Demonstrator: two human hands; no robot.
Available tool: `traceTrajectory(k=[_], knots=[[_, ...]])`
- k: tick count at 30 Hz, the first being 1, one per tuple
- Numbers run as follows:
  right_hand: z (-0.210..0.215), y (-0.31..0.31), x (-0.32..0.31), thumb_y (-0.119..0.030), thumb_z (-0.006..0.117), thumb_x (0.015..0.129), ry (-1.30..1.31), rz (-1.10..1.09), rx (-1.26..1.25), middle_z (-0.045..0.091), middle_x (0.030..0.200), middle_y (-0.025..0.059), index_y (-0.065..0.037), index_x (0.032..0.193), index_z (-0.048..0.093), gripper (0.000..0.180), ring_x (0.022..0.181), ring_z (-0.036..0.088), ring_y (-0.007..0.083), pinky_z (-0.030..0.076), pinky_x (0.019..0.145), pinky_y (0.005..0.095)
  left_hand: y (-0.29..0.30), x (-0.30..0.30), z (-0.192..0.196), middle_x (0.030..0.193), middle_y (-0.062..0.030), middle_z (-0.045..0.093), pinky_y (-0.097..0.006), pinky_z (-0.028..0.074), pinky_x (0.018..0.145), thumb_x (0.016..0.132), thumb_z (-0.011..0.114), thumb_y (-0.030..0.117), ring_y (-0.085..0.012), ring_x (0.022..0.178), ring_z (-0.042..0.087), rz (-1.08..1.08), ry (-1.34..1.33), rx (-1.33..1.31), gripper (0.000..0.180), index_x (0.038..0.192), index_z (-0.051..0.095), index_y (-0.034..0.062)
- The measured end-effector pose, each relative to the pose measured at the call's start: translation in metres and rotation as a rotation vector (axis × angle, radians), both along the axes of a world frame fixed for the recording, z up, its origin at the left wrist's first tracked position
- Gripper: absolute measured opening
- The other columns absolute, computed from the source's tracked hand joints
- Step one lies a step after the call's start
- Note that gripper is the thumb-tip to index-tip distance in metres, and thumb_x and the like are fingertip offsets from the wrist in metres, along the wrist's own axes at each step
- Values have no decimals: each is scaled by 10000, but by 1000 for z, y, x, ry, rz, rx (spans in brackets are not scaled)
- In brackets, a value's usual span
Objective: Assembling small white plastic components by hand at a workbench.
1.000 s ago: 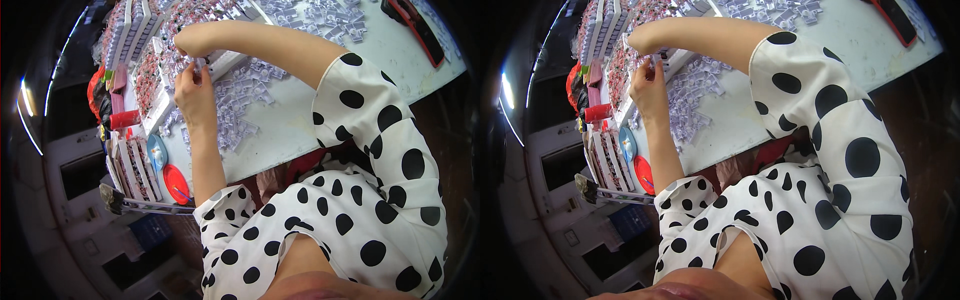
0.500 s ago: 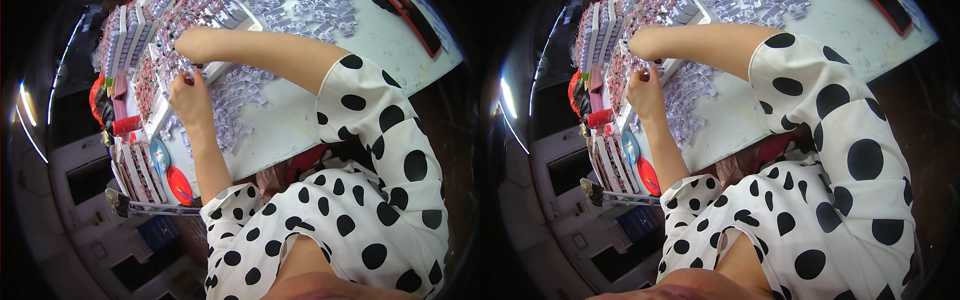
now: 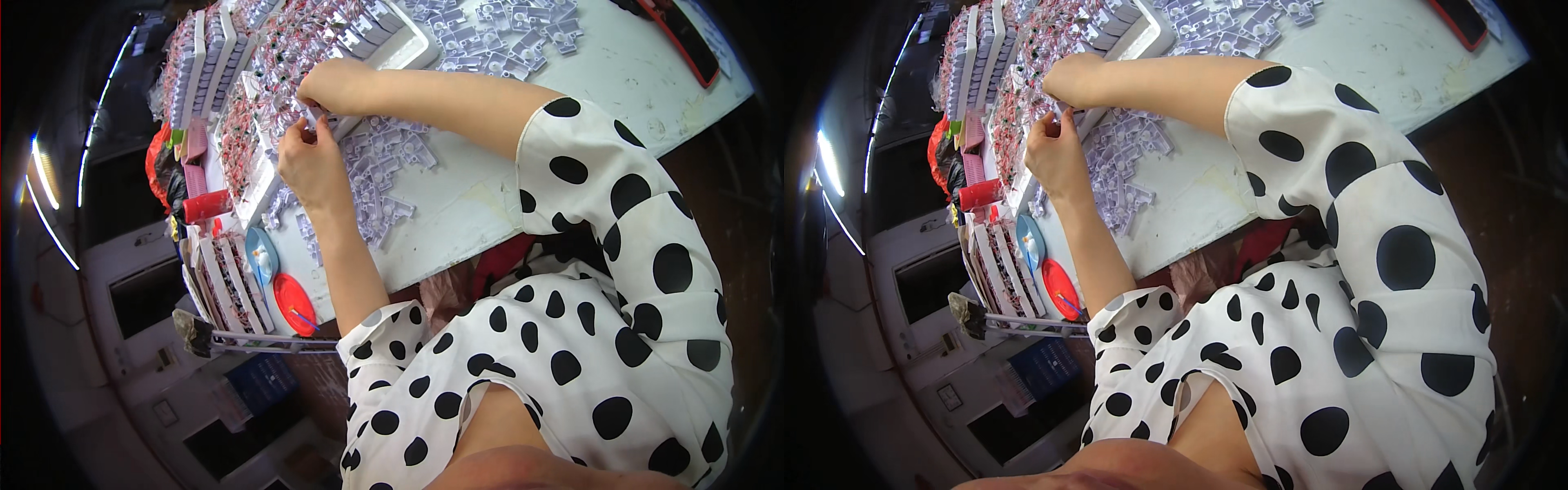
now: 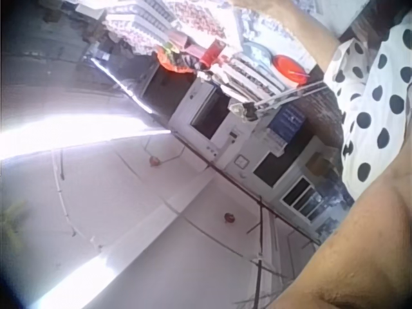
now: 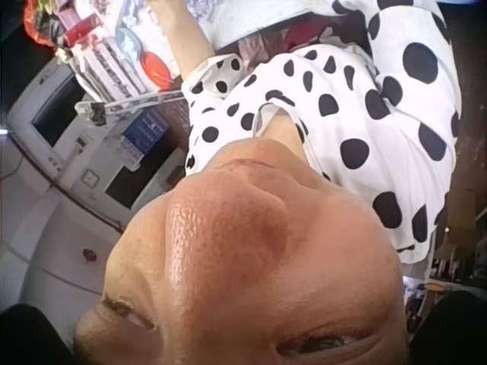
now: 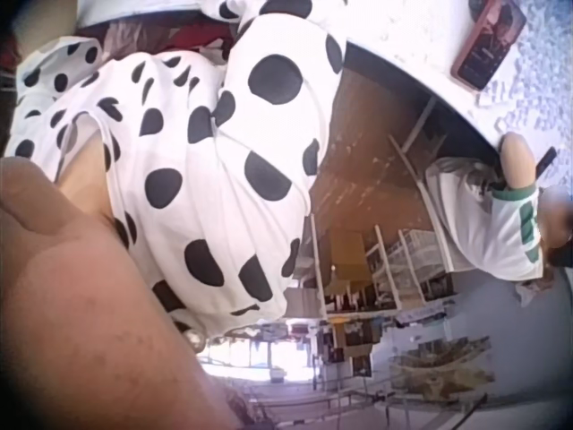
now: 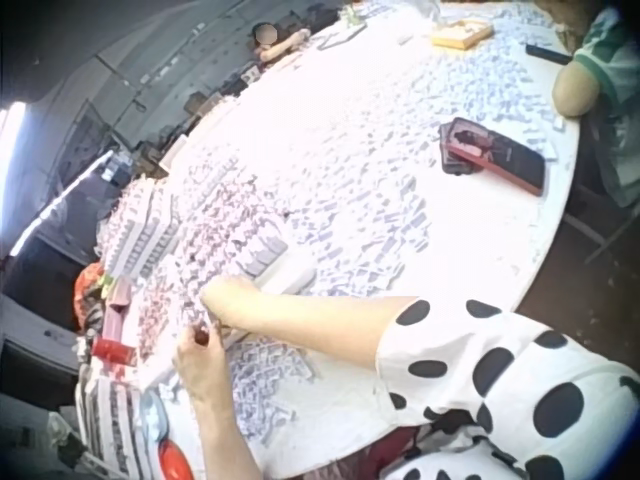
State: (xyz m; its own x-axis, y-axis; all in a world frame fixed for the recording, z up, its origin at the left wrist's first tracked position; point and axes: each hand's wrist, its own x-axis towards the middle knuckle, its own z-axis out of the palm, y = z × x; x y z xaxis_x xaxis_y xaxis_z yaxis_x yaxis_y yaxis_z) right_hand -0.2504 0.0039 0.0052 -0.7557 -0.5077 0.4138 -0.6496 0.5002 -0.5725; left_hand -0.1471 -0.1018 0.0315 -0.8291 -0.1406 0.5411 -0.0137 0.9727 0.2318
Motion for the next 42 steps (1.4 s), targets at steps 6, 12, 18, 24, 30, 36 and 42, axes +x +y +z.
traceTrajectory(k=[6, 12, 18, 24, 30, 36, 42], knots=[[4, -3, -6, -140, 655, 765, 29, 107, 86, 728, 809, 78, -117, 822, 746, 110, 817, 710, 279, 544, 692, 394, -1, 5, 2, 785, -131, 716, -339, 529, 681, 852, 757, 196, -218, 697, 683, 13, 74, 61, 289, 1002, 721, -48], [1, 0, -10, -113, 685, 718, 33, 152, 77, 733, 811, 98, -123, 805, 764, 118, 805, 715, 285, 547, 685, 399, 2, 10, 11, 846, -133, 702, -347, 537, 701, 855, 749, 167, -228, 730, 682, 13, 55, 97, 268, 1013, 711, -46], [5, -3, -8, -80, 696, 703, 55, 166, 145, 738, 851, 130, -106, 787, 766, 112, 815, 714, 319, 555, 694, 423, -3, 10, 7, 832, -140, 695, -356, 534, 687, 852, 749, 165, -234, 717, 677, 4, 41, 78, 270, 1014, 712, -49], [2, -7, -4, -114, 708, 700, 133, 110, 167, 718, 750, 93, -109, 749, 739, 58, 754, 708, 287, 544, 667, 392, -5, 12, 7, 770, -142, 707, -354, 530, 667, 836, 770, 185, -228, 673, 671, -16, 69, 82, 282, 997, 730, -43], [-3, -7, 3, -108, 697, 721, 163, 66, 150, 723, 807, 116, -101, 794, 742, 86, 780, 706, 308, 546, 684, 406, -1, 14, 10, 851, -143, 665, -380, 522, 692, 867, 728, 162, -258, 730, 653, -11, 6, 118, 275, 1027, 698, -60], [-1, 3, -8, -102, 690, 751, 89, 199, 184, 727, 855, 140, -97, 890, 763, 157, 807, 699, 342, 542, 702, 425, -5, 11, 6, 788, -144, 711, -362, 532, 681, 854, 747, 197, -238, 689, 679, -2, 40, 60, 295, 1010, 719, -52], [3, 8, -13, -57, 655, 766, -25, 208, 113, 734, 875, 147, -97, 955, 767, 224, 823, 703, 330, 543, 716, 410, 0, 4, 6, 801, -147, 706, -377, 528, 711, 865, 737, 218, -270, 716, 681, -1, 25, 17, 317, 1026, 711, -55]])
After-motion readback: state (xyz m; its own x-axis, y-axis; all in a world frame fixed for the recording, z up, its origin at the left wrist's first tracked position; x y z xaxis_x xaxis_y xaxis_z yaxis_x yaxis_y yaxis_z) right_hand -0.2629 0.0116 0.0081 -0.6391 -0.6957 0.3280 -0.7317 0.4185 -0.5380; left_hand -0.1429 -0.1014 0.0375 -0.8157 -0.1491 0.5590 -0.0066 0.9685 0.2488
